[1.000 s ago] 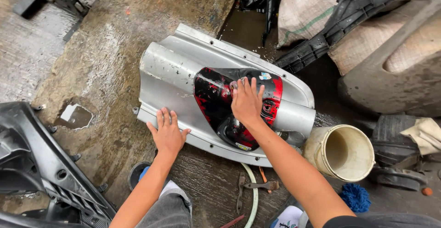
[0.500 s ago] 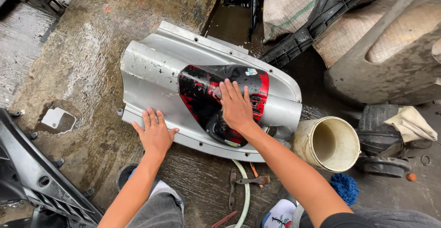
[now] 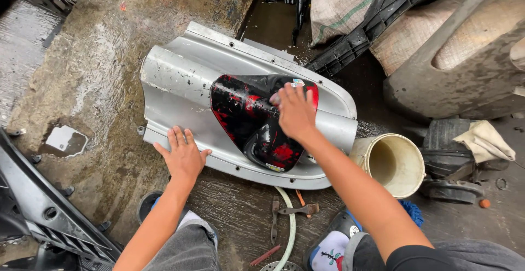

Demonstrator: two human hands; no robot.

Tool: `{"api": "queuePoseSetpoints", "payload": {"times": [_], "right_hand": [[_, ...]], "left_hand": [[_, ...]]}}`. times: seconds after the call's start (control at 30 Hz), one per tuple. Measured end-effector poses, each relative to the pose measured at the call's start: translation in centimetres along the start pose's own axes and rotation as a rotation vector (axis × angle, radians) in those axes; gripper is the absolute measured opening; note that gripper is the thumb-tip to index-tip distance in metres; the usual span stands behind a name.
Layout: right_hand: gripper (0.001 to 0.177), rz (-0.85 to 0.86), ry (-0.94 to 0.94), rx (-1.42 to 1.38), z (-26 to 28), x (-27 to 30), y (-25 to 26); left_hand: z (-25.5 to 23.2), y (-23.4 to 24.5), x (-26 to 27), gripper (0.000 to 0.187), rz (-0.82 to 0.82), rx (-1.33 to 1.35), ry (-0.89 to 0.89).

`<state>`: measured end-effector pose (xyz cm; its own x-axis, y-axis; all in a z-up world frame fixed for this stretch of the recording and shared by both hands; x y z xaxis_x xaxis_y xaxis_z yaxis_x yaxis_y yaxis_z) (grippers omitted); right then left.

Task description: Cleaning a motorcycle fairing using a cloth and soapy water

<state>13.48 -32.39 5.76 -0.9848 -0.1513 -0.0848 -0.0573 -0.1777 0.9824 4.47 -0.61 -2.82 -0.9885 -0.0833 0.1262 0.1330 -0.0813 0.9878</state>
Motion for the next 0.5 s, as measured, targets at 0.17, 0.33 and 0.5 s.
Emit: {"api": "queuePoseSetpoints", "payload": {"times": [0.17,0.33,0.5], "right_hand": [[0.052,-0.055,0.103,-0.006,0.7,3.0,1.1],[0.055,0.086,-0.111,-0.014,-3.4,0.1,0.4],[0.055,0.078,-0.313,-0.109,-6.5,-2.4,-2.0]], "left_hand": [[-0.1,0.8,0.0,0.088,0.005,-0.028,0.017],[0.0,0.9,0.2,0.085,-0.008,-0.028,0.009],[0.0,1.4,0.1,0.085,0.01,-0.011,-0.008]]}}
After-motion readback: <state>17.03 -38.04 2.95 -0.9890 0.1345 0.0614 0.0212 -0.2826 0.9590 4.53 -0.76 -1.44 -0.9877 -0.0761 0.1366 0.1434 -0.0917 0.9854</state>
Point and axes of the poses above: each hand's wrist, its own x-axis away from the middle knuckle, its own y-axis out of the back of the hand, z = x × y, the point moved 5 cm from there along -x, towards the middle knuckle, and after that the axes turned 12 degrees about -z, right-handed, at the moved point
